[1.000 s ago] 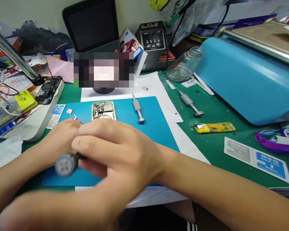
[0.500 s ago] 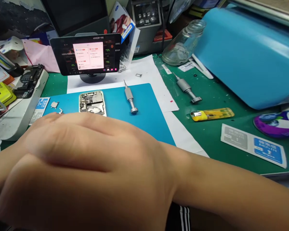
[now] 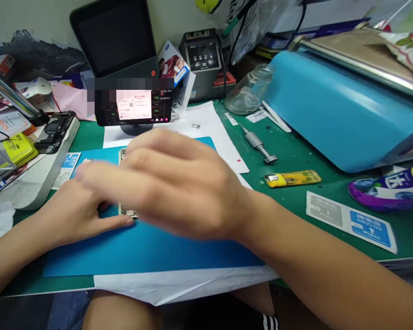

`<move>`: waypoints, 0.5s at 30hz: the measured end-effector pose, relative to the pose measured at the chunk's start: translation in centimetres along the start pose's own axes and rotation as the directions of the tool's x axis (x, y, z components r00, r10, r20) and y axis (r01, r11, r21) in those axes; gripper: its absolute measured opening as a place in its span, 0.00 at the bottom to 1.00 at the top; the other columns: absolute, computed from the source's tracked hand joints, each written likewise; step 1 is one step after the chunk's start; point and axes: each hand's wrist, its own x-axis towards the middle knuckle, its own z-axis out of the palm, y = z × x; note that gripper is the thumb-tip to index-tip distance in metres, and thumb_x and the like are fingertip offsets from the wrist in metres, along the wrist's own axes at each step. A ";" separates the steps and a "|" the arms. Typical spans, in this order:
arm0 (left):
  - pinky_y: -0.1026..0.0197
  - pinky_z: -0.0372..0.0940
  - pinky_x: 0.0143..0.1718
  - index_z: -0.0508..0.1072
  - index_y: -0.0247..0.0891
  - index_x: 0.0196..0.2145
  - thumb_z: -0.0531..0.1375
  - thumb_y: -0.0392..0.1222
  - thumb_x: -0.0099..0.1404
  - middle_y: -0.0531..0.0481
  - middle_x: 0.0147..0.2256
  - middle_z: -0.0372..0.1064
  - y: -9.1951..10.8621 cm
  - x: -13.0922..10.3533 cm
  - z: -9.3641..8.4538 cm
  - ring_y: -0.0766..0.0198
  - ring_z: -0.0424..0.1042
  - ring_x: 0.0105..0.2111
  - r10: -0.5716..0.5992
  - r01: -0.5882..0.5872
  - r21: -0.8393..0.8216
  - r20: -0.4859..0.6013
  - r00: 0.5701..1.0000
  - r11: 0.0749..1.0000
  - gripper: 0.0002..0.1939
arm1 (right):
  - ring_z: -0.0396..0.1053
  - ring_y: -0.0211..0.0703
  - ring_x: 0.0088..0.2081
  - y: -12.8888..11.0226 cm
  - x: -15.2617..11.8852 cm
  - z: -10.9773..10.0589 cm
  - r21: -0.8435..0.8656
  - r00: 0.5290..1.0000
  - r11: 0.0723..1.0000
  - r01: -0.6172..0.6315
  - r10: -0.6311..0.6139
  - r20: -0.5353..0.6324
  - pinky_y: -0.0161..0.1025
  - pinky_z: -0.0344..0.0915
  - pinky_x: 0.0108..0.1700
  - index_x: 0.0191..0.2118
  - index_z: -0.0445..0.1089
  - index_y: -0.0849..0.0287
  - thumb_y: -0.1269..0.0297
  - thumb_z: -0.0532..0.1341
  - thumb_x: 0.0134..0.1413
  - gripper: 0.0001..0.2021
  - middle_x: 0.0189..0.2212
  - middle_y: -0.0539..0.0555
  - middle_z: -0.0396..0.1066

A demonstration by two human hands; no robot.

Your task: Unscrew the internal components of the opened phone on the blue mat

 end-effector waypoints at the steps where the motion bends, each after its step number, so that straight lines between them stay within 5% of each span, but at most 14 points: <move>1: 0.54 0.58 0.36 0.69 0.39 0.25 0.59 0.67 0.67 0.48 0.25 0.71 0.0 0.0 0.0 0.54 0.69 0.30 0.006 -0.006 0.018 -0.004 1.000 1.000 0.28 | 0.78 0.47 0.43 1.0 0.2 -0.1 -0.050 0.984 0.992 0.115 -0.121 -0.132 0.47 0.75 0.49 0.55 0.71 0.47 0.69 0.57 0.66 0.15 0.41 0.50 0.80; 7: 0.54 0.58 0.35 0.66 0.40 0.24 0.56 0.69 0.68 0.49 0.25 0.69 0.0 -0.1 0.1 0.55 0.69 0.30 0.006 -0.008 0.109 0.016 1.000 0.994 0.29 | 0.76 0.49 0.41 5.7 0.5 -0.5 -0.270 1.000 0.963 0.016 -0.012 0.017 0.44 0.72 0.41 0.49 0.71 0.59 0.64 0.55 0.68 0.10 0.41 0.56 0.79; 15: 0.54 0.57 0.34 0.67 0.40 0.24 0.55 0.69 0.68 0.48 0.25 0.70 -0.1 -0.1 0.1 0.55 0.70 0.29 0.004 -0.005 0.122 0.014 1.000 0.993 0.30 | 0.76 0.50 0.42 5.4 0.5 -0.5 -0.298 0.927 0.955 0.015 0.099 0.363 0.43 0.68 0.40 0.38 0.70 0.55 0.73 0.52 0.63 0.11 0.44 0.57 0.79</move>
